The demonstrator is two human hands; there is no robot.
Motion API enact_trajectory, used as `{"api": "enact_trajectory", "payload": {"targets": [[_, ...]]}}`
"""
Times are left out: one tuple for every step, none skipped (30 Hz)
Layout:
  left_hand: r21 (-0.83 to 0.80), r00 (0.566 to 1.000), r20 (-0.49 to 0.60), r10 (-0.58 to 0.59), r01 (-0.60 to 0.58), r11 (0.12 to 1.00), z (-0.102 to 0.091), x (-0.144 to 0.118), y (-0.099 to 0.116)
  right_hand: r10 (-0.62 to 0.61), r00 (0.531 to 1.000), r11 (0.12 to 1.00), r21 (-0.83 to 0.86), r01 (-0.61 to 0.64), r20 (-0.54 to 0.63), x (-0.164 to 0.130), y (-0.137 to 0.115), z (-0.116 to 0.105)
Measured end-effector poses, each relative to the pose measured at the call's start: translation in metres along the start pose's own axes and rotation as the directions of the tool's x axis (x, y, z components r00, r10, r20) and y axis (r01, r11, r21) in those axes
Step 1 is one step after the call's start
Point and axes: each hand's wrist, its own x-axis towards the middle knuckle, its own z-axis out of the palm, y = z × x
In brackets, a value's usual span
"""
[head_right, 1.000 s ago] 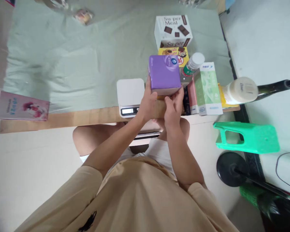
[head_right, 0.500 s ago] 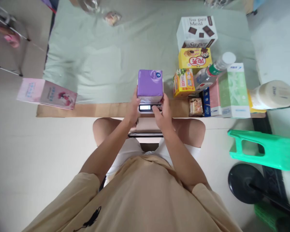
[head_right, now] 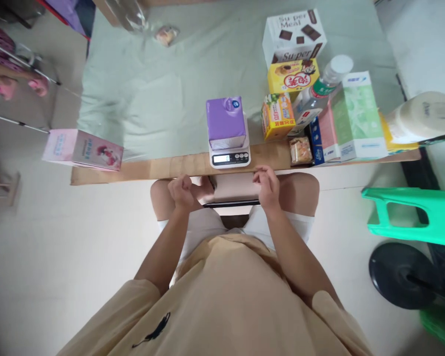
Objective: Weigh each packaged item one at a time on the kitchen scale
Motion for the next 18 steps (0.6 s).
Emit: {"api": "enact_trajectory", "payload": {"targets": [[-0.009, 1.0, 0.002, -0.014, 0.014, 1.0, -0.005, -0.007, -0.005, 0.007, 1.0, 1.0, 0.008, -0.007, -0.012, -0.007, 0.002, 0.0], [-0.017, 1.0, 0.007, -0.025, 0.025, 1.0, -0.008, -0.013, -0.01, 0.011, 1.0, 1.0, 0.015, -0.011, -0.018, -0.013, 0.003, 0.0], [-0.024, 0.999, 0.015, -0.034, 0.034, 0.999, -0.011, -0.018, -0.014, 0.013, 1.0, 1.0, 0.023, -0.013, -0.018, -0.017, 0.004, 0.0], [-0.031, 0.999, 0.023, -0.039, 0.04, 0.999, -0.012, -0.022, -0.017, 0.015, 1.0, 0.999, 0.031, -0.015, -0.009, -0.02, 0.005, 0.001], [-0.038, 0.999, 0.032, -0.042, 0.043, 0.998, -0.013, -0.025, -0.02, 0.016, 1.0, 0.999, 0.04, -0.016, 0.003, -0.021, 0.006, 0.001], [-0.044, 0.998, 0.04, -0.041, 0.043, 0.998, -0.013, -0.027, -0.023, 0.016, 1.0, 0.999, 0.048, -0.017, 0.018, -0.022, 0.007, 0.001], [-0.051, 0.998, 0.047, -0.036, 0.039, 0.998, -0.012, -0.028, -0.027, 0.015, 0.999, 0.998, 0.056, -0.017, 0.035, -0.023, 0.01, 0.001], [-0.057, 0.998, 0.054, -0.029, 0.032, 0.998, -0.01, -0.03, -0.031, 0.013, 0.999, 0.998, 0.062, -0.016, 0.052, -0.024, 0.013, 0.002], [-0.063, 0.998, 0.064, -0.02, 0.024, 0.998, -0.008, -0.033, -0.035, 0.01, 0.997, 0.998, 0.067, -0.015, 0.072, -0.025, 0.018, 0.003], [-0.068, 0.997, 0.077, -0.011, 0.016, 0.998, -0.004, -0.035, -0.04, 0.008, 0.996, 0.997, 0.07, -0.015, 0.093, -0.027, 0.023, 0.005], [-0.072, 0.995, 0.095, -0.001, 0.008, 0.997, 0.0, -0.039, -0.045, 0.007, 0.993, 0.997, 0.072, -0.016, 0.115, -0.029, 0.029, 0.008], [-0.075, 0.993, 0.117, 0.008, 0.0, 0.997, 0.004, -0.043, -0.049, 0.008, 0.99, 0.997, 0.073, -0.018, 0.138, -0.032, 0.034, 0.011], [-0.077, 0.99, 0.142, 0.017, -0.007, 0.997, 0.009, -0.047, -0.053, 0.011, 0.987, 0.997, 0.073, -0.023, 0.163, -0.035, 0.038, 0.016], [-0.077, 0.985, 0.168, 0.027, -0.014, 0.997, 0.014, -0.051, -0.056, 0.014, 0.982, 0.997, 0.07, -0.028, 0.19, -0.038, 0.042, 0.02], [-0.075, 0.981, 0.191, 0.036, -0.022, 0.997, 0.019, -0.054, -0.058, 0.019, 0.976, 0.997, 0.066, -0.034, 0.218, -0.042, 0.044, 0.025], [-0.073, 0.976, 0.214, 0.046, -0.031, 0.997, 0.024, -0.057, -0.059, 0.023, 0.969, 0.997, 0.06, -0.039, 0.248, -0.044, 0.044, 0.029], [-0.07, 0.971, 0.233, 0.056, -0.041, 0.997, 0.028, -0.057, -0.059, 0.027, 0.961, 0.998, 0.052, -0.043, 0.276, -0.046, 0.044, 0.032], [-0.068, 0.966, 0.251, 0.067, -0.052, 0.996, 0.032, -0.057, -0.058, 0.029, 0.953, 0.998, 0.043, -0.044, 0.3, -0.046, 0.042, 0.035]]}}
